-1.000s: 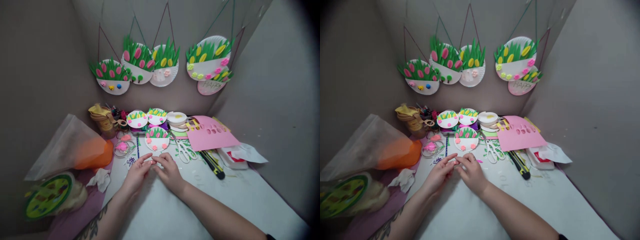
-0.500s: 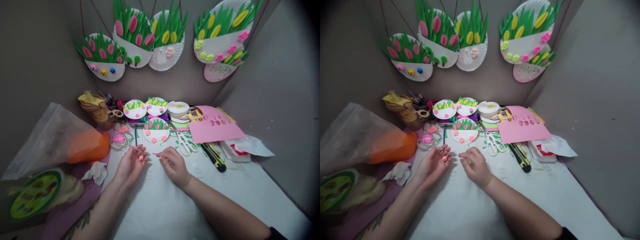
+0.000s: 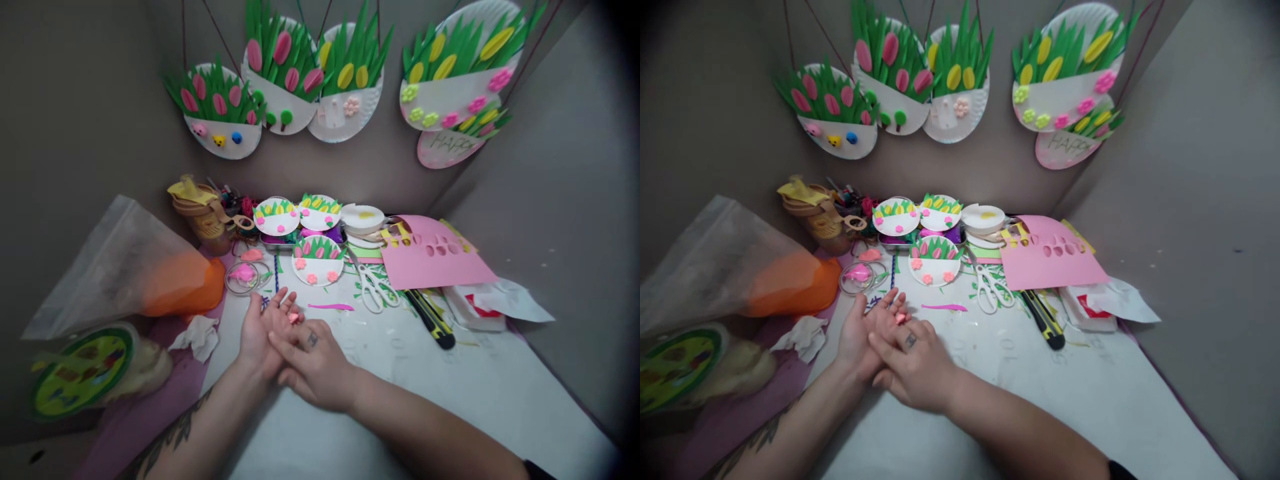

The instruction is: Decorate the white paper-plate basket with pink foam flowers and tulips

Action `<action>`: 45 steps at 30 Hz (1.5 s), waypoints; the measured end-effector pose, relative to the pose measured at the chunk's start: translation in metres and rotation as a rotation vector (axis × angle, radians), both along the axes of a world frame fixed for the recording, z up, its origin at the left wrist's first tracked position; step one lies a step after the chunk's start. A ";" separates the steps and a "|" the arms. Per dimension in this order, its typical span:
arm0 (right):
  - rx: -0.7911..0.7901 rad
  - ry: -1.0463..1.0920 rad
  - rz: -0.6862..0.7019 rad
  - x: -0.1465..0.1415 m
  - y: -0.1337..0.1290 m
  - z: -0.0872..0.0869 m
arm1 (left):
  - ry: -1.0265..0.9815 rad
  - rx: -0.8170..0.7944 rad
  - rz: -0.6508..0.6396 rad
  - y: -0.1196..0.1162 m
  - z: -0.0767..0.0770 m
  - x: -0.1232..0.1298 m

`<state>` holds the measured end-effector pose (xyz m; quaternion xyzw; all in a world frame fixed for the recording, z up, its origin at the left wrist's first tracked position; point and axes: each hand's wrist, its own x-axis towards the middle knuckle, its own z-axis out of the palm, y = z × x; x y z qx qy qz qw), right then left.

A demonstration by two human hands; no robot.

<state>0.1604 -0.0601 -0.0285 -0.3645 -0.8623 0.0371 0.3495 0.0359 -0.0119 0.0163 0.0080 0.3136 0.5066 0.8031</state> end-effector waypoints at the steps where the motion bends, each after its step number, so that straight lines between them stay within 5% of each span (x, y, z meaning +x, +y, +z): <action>1: -0.013 0.000 -0.017 0.000 0.001 0.000 | -0.004 -0.001 -0.002 0.001 0.000 -0.001; 32: 0.012 -0.012 0.054 -0.002 -0.007 0.004 | -0.081 0.072 0.083 -0.001 -0.002 -0.005; 45: -0.113 0.033 -0.054 -0.005 -0.003 0.002 | -0.083 0.152 0.060 0.007 0.000 -0.012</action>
